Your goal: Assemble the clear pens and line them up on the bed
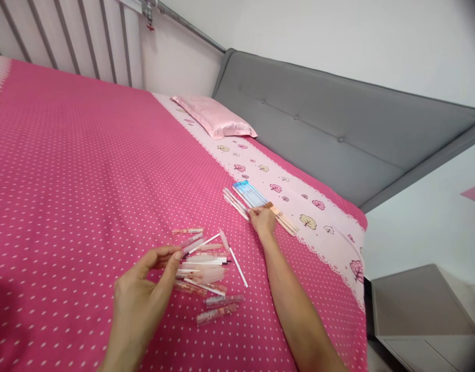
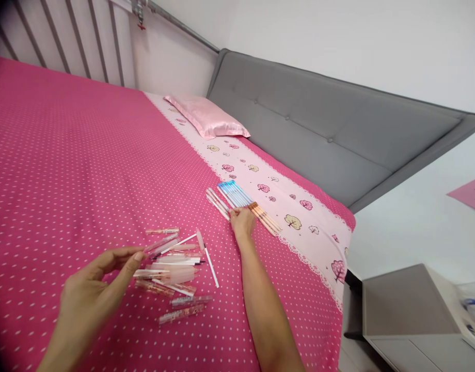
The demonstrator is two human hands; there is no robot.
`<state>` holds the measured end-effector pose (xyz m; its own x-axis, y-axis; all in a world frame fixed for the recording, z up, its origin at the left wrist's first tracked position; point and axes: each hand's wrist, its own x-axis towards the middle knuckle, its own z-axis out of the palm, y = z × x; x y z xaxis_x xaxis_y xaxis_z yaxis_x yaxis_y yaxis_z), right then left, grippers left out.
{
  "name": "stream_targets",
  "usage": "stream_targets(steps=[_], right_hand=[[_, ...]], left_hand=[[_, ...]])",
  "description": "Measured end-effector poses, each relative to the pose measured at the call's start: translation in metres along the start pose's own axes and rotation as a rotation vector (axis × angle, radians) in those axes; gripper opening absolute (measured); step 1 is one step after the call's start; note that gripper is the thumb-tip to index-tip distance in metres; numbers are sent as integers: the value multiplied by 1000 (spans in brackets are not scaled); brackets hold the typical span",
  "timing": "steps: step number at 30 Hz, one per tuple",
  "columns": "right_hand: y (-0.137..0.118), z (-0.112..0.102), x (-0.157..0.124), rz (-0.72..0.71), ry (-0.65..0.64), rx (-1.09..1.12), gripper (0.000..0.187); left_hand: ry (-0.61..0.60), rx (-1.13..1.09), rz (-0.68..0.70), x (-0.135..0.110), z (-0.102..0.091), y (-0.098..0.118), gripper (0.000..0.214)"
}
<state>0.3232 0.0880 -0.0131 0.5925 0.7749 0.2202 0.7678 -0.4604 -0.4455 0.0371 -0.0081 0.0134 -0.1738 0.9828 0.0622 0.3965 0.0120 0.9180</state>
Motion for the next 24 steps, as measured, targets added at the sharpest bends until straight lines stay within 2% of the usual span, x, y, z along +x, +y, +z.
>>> stream_targets(steps=[7, 14, 24], right_hand=[[1, 7, 0, -29, -69, -27, 23], [-2, 9, -4, -33, -58, -64, 20], [-2, 2, -4, 17, -4, -128, 25]], left_hand=[[8, -7, 5, 0, -1, 1, 40], [7, 13, -40, 1, 0, 3, 43], [-10, 16, -8, 0, -2, 2, 43]])
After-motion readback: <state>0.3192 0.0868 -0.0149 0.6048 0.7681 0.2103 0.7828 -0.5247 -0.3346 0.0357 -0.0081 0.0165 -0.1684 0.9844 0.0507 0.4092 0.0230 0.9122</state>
